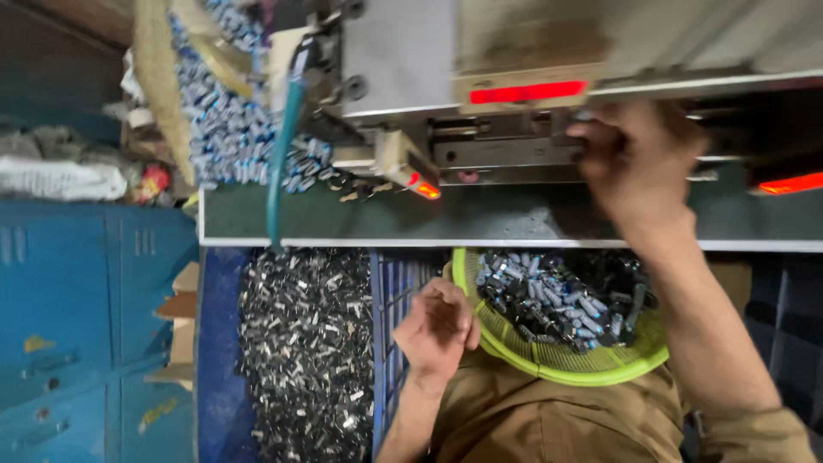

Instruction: The person repeatedly picks small cylindrical components from a green basket, inserts them into a machine slot, and retrieves the assembled keychains. The finished keychains are placed into a large blue bin. The process is continuous and repetitive throughout the clip.

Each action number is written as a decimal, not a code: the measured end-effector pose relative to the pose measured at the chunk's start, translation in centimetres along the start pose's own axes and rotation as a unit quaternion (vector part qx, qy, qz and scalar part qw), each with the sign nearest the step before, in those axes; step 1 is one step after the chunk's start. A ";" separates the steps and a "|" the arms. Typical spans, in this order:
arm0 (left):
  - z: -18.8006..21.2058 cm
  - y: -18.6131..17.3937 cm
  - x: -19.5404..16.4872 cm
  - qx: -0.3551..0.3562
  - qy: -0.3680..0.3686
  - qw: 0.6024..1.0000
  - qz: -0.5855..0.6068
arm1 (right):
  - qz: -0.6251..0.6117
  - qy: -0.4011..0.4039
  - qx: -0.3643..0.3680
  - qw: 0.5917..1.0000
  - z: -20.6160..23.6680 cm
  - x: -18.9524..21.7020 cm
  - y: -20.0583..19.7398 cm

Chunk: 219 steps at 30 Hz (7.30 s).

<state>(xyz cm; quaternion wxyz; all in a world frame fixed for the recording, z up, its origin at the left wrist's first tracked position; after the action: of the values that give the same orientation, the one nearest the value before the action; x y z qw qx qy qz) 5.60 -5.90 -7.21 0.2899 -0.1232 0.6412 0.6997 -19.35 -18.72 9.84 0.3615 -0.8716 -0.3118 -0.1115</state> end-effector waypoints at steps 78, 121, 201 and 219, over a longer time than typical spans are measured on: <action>-3.2 14.7 -6.7 0.273 0.311 0.721 -0.556 | -0.106 0.048 0.219 0.969 22.1 4.7 0.8; -4.1 7.1 1.9 0.163 -0.093 0.982 0.026 | -0.098 0.117 0.229 0.962 22.2 4.4 0.9; -0.7 6.1 4.5 0.098 -0.077 0.966 -0.225 | -0.047 0.005 -0.030 0.998 0.5 -1.3 0.0; -1.4 11.0 -0.6 0.186 0.148 0.903 -0.357 | -0.261 0.360 0.092 0.891 18.8 4.6 0.3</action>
<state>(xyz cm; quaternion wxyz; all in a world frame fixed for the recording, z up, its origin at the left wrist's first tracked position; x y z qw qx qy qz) -0.38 -7.54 2.03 0.4399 -0.3898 0.7083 0.3910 -16.16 -3.62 -1.89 0.4853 -0.6219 -0.3850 -0.4791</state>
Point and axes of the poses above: each hand's wrist, its own z-axis away from the middle knuckle, its own y-axis out of the palm, x = y × z, the point moved 6 cm from there along -z, towards the middle knuckle, and after that the axes turned 1 degree about z, right-handed, at the moved point
